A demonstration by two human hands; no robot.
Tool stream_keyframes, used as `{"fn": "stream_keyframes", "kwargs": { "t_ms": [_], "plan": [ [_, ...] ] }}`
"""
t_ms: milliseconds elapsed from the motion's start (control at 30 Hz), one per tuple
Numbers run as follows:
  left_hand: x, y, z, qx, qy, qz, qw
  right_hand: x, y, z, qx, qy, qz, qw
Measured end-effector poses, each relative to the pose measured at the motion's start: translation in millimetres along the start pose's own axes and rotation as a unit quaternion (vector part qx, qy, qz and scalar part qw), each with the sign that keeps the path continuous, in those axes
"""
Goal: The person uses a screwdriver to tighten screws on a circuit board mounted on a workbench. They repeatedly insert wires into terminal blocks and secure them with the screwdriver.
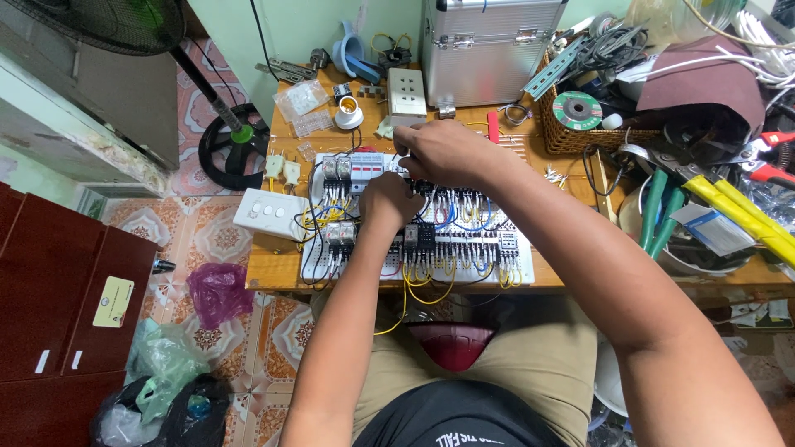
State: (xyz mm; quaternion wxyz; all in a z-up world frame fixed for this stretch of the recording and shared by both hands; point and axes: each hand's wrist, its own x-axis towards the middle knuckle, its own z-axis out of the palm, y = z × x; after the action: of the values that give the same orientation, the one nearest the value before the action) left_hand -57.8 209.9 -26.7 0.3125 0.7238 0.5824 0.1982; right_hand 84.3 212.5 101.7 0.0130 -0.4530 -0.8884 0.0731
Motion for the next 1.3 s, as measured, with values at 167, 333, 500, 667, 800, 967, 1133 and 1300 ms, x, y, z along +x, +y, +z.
{"fn": "stream_keyframes", "kwargs": {
  "t_ms": [167,333,500,667,800,967,1133,1300],
  "plan": [
    [4,-4,5,0.026,-0.014,0.002,1.000,-7,-11,-12,0.038,-0.007,0.004,0.999],
    [-2,-2,4,0.039,-0.028,-0.025,0.999,-1,-2,5,0.028,0.037,0.009,0.999],
    [-7,-2,-1,0.043,-0.052,-0.031,0.997,-9,-12,-5,0.066,0.026,0.021,0.997],
    [-13,0,-5,-0.004,-0.041,-0.038,0.998,-5,0,6,0.057,0.044,0.018,0.997],
    [-23,2,-8,-0.085,-0.008,0.003,0.996,-11,-1,11,0.071,0.063,0.015,0.995],
    [-9,-24,14,-0.161,0.054,0.046,0.984,-30,6,24,0.114,0.172,-0.017,0.978],
    [-4,-25,20,-0.142,0.117,0.116,0.976,-70,30,35,0.148,0.354,0.004,0.923],
    [5,-15,14,-0.116,0.194,0.178,0.958,-147,32,46,0.270,0.408,0.095,0.867]
  ]
}}
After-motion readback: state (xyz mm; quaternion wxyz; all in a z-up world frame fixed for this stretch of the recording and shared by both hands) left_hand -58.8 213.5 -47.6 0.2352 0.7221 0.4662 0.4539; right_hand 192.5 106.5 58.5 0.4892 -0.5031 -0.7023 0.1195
